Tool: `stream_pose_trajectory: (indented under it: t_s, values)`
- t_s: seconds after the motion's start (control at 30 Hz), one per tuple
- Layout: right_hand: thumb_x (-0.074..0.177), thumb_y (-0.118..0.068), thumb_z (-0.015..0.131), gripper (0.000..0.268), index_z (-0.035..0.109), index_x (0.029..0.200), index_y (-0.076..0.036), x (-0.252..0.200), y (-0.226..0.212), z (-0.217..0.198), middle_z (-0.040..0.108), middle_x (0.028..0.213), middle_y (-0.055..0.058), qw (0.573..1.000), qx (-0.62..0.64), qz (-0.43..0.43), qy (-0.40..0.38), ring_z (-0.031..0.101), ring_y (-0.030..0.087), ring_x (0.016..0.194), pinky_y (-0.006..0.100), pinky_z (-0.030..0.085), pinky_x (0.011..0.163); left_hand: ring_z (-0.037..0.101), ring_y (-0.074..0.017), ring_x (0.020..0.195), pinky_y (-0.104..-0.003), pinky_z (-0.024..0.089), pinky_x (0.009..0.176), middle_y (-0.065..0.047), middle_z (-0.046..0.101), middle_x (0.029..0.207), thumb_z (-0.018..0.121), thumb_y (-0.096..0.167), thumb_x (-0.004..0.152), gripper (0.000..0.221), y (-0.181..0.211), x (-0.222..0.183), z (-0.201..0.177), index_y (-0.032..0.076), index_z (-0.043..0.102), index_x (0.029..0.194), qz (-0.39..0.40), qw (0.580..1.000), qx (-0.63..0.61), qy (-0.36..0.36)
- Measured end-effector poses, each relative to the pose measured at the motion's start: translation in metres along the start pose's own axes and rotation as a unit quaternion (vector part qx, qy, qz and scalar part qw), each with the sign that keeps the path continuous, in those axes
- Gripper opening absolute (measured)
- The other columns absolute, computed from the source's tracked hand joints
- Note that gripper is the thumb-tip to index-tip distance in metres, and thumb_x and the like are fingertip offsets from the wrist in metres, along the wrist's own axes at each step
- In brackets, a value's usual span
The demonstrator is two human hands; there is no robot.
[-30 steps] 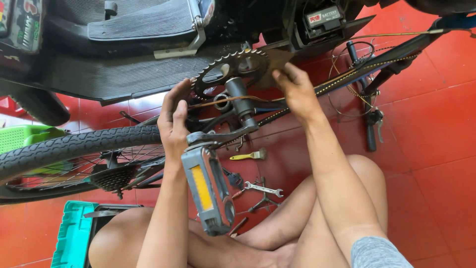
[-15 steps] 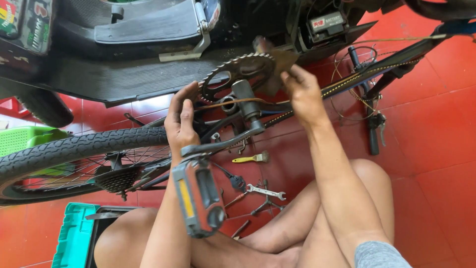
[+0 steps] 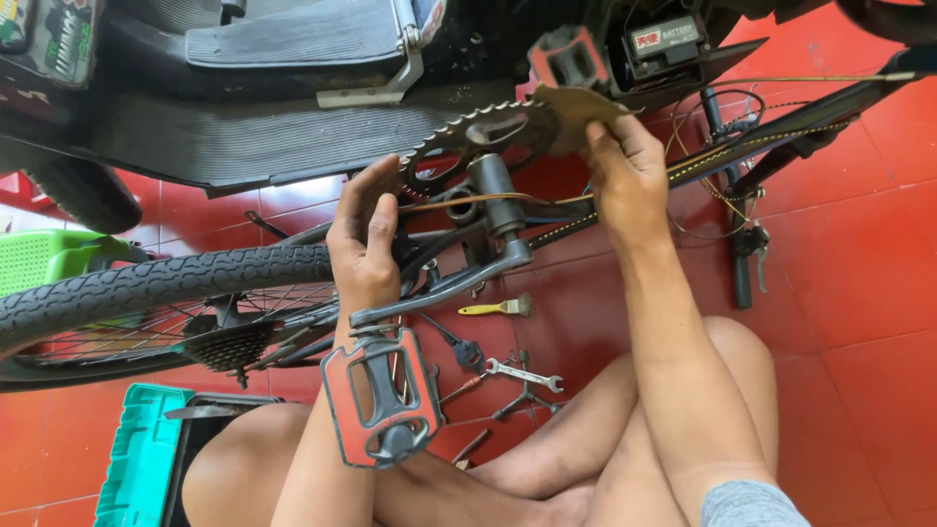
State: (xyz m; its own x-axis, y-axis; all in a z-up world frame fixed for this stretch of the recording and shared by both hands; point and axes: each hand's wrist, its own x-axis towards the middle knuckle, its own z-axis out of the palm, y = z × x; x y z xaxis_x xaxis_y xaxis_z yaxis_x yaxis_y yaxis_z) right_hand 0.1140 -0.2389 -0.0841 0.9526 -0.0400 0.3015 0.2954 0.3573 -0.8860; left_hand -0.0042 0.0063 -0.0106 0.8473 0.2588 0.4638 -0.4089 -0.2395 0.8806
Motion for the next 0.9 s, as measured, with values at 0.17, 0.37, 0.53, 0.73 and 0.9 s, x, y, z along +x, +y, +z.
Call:
stream_pose_trajectory:
  t_s: [0.17, 0.37, 0.53, 0.73, 0.9]
  values:
    - [0.107, -0.003, 0.054, 0.022, 0.071, 0.12, -0.008, -0.005, -0.004, 0.008, 0.067, 0.098, 0.003, 0.988, -0.145, 0.004, -0.058, 0.059, 0.011, 0.093, 0.033, 0.055, 0.09, 0.062, -0.0234, 0.125, -0.043, 0.047, 0.113, -0.013, 0.068, 0.131, 0.052, 0.02, 0.11, 0.032, 0.001, -0.001, 0.002, 0.01, 0.061, 0.139, 0.003, 1.0, 0.0, -0.002]
    - [0.106, -0.006, 0.055, 0.018, 0.069, 0.116, -0.013, -0.007, -0.013, 0.014, 0.054, 0.084, -0.006, 0.999, -0.027, 0.031, 0.018, 0.051, 0.002, 0.075, 0.02, 0.049, 0.076, 0.062, -0.021, 0.126, -0.042, 0.046, 0.114, -0.011, 0.069, 0.131, 0.053, 0.017, 0.109, 0.032, 0.003, -0.004, 0.003, 0.011, 0.062, 0.139, -0.016, 1.0, 0.015, -0.001]
    - [0.106, -0.006, 0.058, 0.013, 0.071, 0.108, -0.009, -0.004, -0.006, 0.012, 0.052, 0.077, -0.006, 0.994, -0.071, 0.079, -0.022, 0.045, 0.004, 0.07, 0.022, 0.052, 0.07, 0.062, -0.022, 0.126, -0.042, 0.046, 0.114, -0.012, 0.069, 0.13, 0.053, 0.017, 0.109, 0.031, 0.002, 0.0, 0.002, 0.01, 0.063, 0.138, -0.005, 1.0, 0.014, 0.0]
    - [0.109, -0.006, 0.052, 0.017, 0.066, 0.104, -0.014, -0.005, -0.022, 0.02, 0.045, 0.068, -0.006, 0.996, -0.084, 0.015, 0.009, 0.045, 0.003, 0.064, 0.017, 0.039, 0.062, 0.063, -0.0208, 0.126, -0.041, 0.046, 0.114, -0.01, 0.07, 0.13, 0.055, 0.017, 0.108, 0.03, 0.0, -0.004, 0.003, 0.012, 0.063, 0.137, -0.017, 1.0, 0.01, 0.005]
    - [0.106, 0.0, 0.051, 0.028, 0.07, 0.125, -0.009, 0.003, -0.032, 0.019, 0.066, 0.104, 0.003, 0.979, -0.172, 0.013, -0.105, 0.056, 0.013, 0.098, 0.034, 0.051, 0.098, 0.064, -0.0241, 0.124, -0.043, 0.047, 0.112, -0.013, 0.071, 0.126, 0.057, 0.015, 0.107, 0.03, -0.001, -0.003, 0.002, 0.011, 0.064, 0.136, -0.018, 1.0, 0.018, 0.008]
